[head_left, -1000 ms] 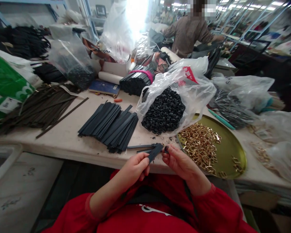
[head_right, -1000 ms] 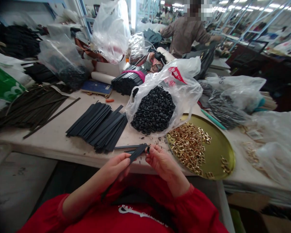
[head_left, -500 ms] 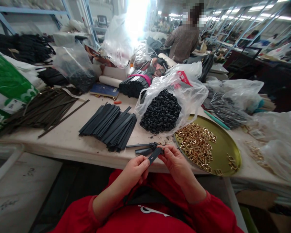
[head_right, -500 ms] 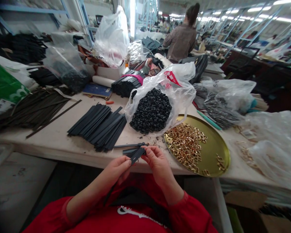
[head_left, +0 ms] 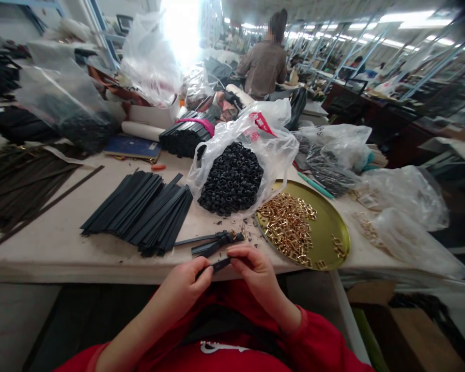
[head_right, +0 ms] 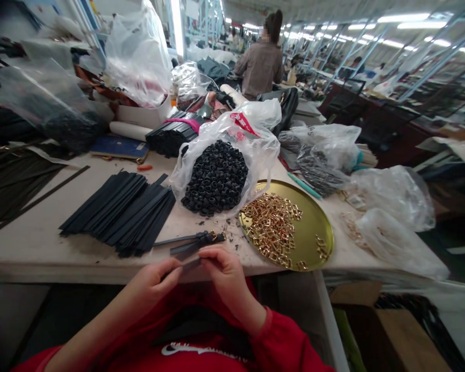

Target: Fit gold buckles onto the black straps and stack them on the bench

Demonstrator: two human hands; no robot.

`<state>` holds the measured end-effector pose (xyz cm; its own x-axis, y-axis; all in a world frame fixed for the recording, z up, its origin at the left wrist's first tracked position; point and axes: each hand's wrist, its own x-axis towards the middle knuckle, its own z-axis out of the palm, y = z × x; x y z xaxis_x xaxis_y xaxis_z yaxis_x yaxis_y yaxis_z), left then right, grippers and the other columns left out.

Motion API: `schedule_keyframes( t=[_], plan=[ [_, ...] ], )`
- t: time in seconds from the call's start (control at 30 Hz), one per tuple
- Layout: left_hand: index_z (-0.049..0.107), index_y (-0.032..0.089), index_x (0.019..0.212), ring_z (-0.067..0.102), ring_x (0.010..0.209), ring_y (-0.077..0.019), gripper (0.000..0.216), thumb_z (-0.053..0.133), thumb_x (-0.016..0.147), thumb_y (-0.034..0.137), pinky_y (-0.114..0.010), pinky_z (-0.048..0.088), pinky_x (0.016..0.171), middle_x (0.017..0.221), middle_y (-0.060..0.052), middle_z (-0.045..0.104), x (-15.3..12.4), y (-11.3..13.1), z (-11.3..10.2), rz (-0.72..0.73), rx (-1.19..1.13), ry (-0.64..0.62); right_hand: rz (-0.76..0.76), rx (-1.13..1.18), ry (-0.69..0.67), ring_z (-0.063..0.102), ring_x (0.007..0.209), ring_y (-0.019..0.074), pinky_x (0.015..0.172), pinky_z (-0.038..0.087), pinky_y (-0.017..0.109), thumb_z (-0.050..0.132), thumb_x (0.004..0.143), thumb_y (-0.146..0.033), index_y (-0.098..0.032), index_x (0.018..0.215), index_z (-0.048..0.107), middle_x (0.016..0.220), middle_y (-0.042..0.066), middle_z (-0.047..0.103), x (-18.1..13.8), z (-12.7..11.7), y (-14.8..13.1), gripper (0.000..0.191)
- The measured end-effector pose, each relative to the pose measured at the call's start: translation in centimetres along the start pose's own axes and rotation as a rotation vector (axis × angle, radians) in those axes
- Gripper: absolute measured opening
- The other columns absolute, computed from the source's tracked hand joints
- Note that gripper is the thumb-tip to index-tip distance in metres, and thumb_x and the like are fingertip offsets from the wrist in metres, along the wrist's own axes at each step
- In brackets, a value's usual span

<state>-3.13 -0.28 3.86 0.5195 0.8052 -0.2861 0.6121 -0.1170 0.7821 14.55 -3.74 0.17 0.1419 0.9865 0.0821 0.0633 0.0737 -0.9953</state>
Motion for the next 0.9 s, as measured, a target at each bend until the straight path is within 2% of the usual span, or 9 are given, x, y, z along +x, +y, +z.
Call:
schedule_keyframes(
  t=[0.2, 0.37, 0.47, 0.53, 0.6, 0.7, 0.73, 0.8, 0.9],
  plan=[
    [0.058, 0.017, 0.077, 0.054, 0.065, -0.0169, 0.03, 0.036, 0.085, 0.036, -0.025, 0.037, 0.061, 0.069, -0.001, 0.06, 0.6, 0.1, 0.9, 0.0, -0.061, 0.011, 0.289, 0.177, -0.011, 0.051, 0.058, 0.0098, 0.057, 0.041, 0.023, 0.064, 0.073, -0.036, -0.018, 0.082, 0.065, 0.065, -0.002, 0.058, 0.9, -1.4, 0.3, 0.02],
    [0.056, 0.017, 0.078, 0.054, 0.066, -0.017, 0.029, 0.037, 0.085, 0.038, -0.025, 0.038, 0.061, 0.071, -0.003, 0.06, 1.3, 0.3, 2.6, 0.02, -0.128, 0.057, 0.344, 0.385, 0.019, 0.053, 0.063, 0.0097, 0.061, 0.042, 0.022, 0.068, 0.069, -0.032, -0.02, 0.084, 0.057, 0.072, -0.004, 0.059, 0.3, -0.2, 0.4, 0.022],
    [0.051, 0.015, 0.101, 0.051, 0.057, -0.0149, 0.032, 0.038, 0.085, 0.039, -0.024, 0.037, 0.056, 0.062, 0.001, 0.056, 2.0, 0.5, 3.5, -0.021, -0.24, 0.058, 0.29, 0.337, 0.01, 0.055, 0.07, 0.012, 0.065, 0.044, 0.023, 0.068, 0.069, -0.031, -0.023, 0.096, 0.054, 0.079, -0.003, 0.06, -0.3, 0.2, 0.6, 0.031],
    [0.043, 0.014, 0.117, 0.046, 0.05, -0.0127, 0.043, 0.042, 0.084, 0.041, -0.022, 0.034, 0.049, 0.055, 0.005, 0.05, 2.6, 0.5, 3.6, -0.045, -0.345, -0.012, 0.219, 0.142, -0.077, 0.056, 0.072, 0.0135, 0.065, 0.044, 0.025, 0.065, 0.072, -0.031, -0.024, 0.105, 0.052, 0.083, -0.001, 0.061, 0.2, -1.0, 0.4, 0.036],
    [0.046, 0.015, 0.115, 0.04, 0.047, -0.0102, 0.043, 0.045, 0.082, 0.043, -0.019, 0.03, 0.045, 0.054, 0.006, 0.045, 3.3, 0.4, 3.5, -0.046, -0.441, -0.071, 0.121, -0.162, -0.152, 0.056, 0.074, 0.0152, 0.065, 0.044, 0.026, 0.059, 0.077, -0.032, -0.022, 0.108, 0.053, 0.087, 0.002, 0.061, 1.8, -3.6, 0.2, 0.034],
    [0.054, 0.017, 0.092, 0.032, 0.046, -0.0075, 0.03, 0.045, 0.081, 0.043, -0.017, 0.025, 0.042, 0.053, 0.007, 0.037, 4.4, 0.4, 3.3, -0.05, -0.514, -0.013, -0.05, -0.809, 0.05, 0.056, 0.081, 0.0185, 0.074, 0.042, 0.03, 0.046, 0.086, -0.03, -0.018, 0.088, 0.061, 0.086, 0.006, 0.061, 5.7, -8.4, 0.1, 0.02],
    [0.053, 0.017, 0.087, 0.031, 0.045, -0.0072, 0.027, 0.045, 0.081, 0.042, -0.017, 0.024, 0.042, 0.053, 0.008, 0.035, 4.6, 0.4, 3.4, -0.051, -0.524, 0.015, -0.041, -1.036, 0.085, 0.056, 0.081, 0.0197, 0.075, 0.041, 0.031, 0.045, 0.087, -0.029, -0.017, 0.085, 0.062, 0.086, 0.008, 0.061, 7.1, -9.7, 0.3, 0.021],
    [0.052, 0.018, 0.082, 0.03, 0.045, -0.0069, 0.024, 0.045, 0.081, 0.041, -0.017, 0.024, 0.042, 0.052, 0.008, 0.034, 4.9, 0.4, 3.6, -0.052, -0.533, 0.028, 0.037, -1.371, 0.037, 0.057, 0.082, 0.0223, 0.073, 0.04, 0.032, 0.048, 0.085, -0.029, -0.014, 0.082, 0.062, 0.087, 0.012, 0.061, 9.5, -11.5, 0.9, 0.02],
    [0.049, 0.018, 0.076, 0.03, 0.043, -0.0067, 0.024, 0.046, 0.08, 0.041, -0.017, 0.025, 0.041, 0.05, 0.008, 0.035, 4.7, 0.7, 3.7, -0.067, -0.536, 0.011, 0.109, -1.501, -0.049, 0.058, 0.08, 0.0231, 0.07, 0.04, 0.031, 0.053, 0.081, -0.023, -0.012, 0.076, 0.062, 0.082, 0.014, 0.061, 11.3, -12.4, 2.0, 0.015]
  ],
)
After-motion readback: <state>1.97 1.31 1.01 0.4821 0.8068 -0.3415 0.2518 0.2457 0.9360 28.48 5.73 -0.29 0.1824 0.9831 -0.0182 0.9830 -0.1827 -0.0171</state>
